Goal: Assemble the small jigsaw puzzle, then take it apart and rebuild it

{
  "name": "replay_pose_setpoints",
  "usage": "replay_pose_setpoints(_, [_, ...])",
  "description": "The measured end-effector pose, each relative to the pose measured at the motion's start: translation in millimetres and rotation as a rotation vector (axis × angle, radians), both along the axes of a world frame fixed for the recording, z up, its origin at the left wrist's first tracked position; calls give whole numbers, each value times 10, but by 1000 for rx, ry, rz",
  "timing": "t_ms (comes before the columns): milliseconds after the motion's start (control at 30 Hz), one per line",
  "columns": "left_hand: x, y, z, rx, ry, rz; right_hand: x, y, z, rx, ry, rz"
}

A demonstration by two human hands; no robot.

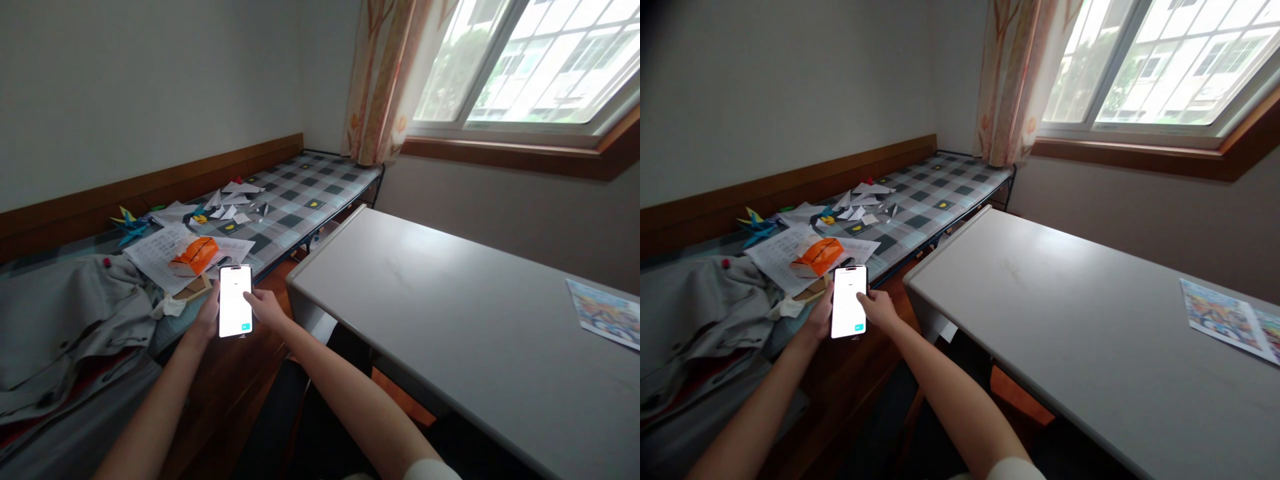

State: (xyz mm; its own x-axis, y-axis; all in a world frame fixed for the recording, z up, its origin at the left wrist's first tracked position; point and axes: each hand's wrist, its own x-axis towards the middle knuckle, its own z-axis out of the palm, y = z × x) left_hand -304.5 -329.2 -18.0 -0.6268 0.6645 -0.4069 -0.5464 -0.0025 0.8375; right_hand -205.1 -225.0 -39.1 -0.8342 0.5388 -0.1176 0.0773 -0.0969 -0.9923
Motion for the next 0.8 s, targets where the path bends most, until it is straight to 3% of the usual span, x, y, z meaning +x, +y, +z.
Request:
replay_pose_setpoints(200, [55, 16, 71, -30, -20, 48, -32, -4, -38, -18, 18, 12])
replay_pose_setpoints(800, [-10, 4, 99, -12, 0, 10, 3, -53, -45, 76, 104, -24])
